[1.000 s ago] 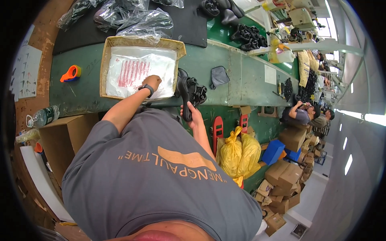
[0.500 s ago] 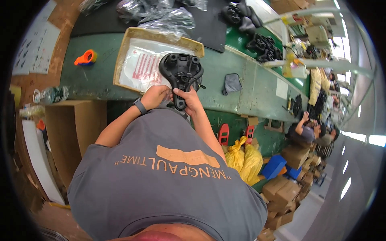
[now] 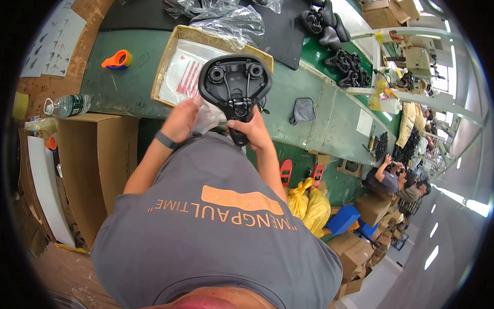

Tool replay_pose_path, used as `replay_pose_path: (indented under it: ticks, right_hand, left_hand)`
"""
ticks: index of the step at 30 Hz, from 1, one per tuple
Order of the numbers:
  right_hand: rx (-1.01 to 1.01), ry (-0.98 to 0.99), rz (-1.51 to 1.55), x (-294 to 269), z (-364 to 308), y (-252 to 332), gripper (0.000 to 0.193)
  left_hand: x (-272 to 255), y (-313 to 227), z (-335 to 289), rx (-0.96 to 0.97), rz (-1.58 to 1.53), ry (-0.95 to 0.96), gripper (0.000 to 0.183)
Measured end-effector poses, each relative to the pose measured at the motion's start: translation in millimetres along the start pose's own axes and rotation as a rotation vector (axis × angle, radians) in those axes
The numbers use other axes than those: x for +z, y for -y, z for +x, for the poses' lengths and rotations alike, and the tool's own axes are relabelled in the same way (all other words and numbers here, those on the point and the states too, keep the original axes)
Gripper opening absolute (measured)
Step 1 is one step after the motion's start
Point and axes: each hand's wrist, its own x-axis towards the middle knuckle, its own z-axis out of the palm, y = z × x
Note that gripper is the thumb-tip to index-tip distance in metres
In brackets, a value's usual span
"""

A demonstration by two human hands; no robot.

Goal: Unpacking and inspecting bicycle seats from plastic packaging and placing them on an assembly line.

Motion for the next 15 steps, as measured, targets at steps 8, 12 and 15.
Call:
replay_pose_path:
  ticks: [8, 12, 15]
  right_hand:
    - [-0.039, 0.024, 0.293, -41.6, -46.3, 3.5, 0.051]
    - [0.024, -0.041, 0.002, -46.6, -53.4, 3.3, 0.063]
    - [-0.278, -0.075, -0.376, -31.4, -43.1, 2.2, 0.087]
  left_hand:
    - [10.0, -68.3, -11.7, -0.042, -0.198, -0.028, 0.021]
    - [29.9, -37.3, 25.8, -0.102, 0.220, -0.120, 0.022]
    - [55.4, -27.9, 51.9, 0.170, 0.446, -0.239, 0.025]
